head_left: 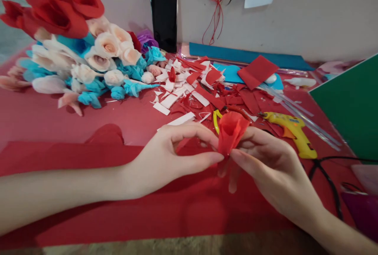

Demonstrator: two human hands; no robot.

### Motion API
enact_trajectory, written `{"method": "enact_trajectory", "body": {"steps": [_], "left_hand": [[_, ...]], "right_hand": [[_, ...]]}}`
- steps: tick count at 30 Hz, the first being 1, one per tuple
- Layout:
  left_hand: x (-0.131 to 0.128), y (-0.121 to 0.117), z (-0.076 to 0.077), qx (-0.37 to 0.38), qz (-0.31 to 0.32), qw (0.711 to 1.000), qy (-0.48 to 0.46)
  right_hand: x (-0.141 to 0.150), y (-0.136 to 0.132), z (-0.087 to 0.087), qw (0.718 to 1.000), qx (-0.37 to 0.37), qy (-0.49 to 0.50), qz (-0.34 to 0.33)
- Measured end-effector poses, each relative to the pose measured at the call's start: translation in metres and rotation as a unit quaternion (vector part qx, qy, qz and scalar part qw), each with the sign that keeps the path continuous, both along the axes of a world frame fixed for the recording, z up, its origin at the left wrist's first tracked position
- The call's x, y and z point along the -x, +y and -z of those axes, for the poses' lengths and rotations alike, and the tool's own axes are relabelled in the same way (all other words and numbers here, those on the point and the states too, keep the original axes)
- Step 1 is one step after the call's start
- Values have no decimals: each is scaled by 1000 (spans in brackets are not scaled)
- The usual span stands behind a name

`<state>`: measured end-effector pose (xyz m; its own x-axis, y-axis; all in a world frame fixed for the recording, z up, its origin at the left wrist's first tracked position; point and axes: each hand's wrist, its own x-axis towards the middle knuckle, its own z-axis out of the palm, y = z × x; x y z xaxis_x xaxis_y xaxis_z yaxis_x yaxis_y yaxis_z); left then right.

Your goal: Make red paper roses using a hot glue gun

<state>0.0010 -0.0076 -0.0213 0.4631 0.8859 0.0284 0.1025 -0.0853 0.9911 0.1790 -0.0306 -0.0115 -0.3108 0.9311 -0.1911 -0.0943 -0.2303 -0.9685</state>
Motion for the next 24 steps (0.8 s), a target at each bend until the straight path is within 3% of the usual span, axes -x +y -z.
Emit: {"method": "enact_trajectory", "body": {"steps": [19,24], "left_hand": [[-2,1,2,-12,11,1000,22],[-2,1,0,34,-1,999,21]], "right_hand": [[0,0,3,999,-32,-12,-22],[-1,-1,1,999,-31,-4,-30]]}}
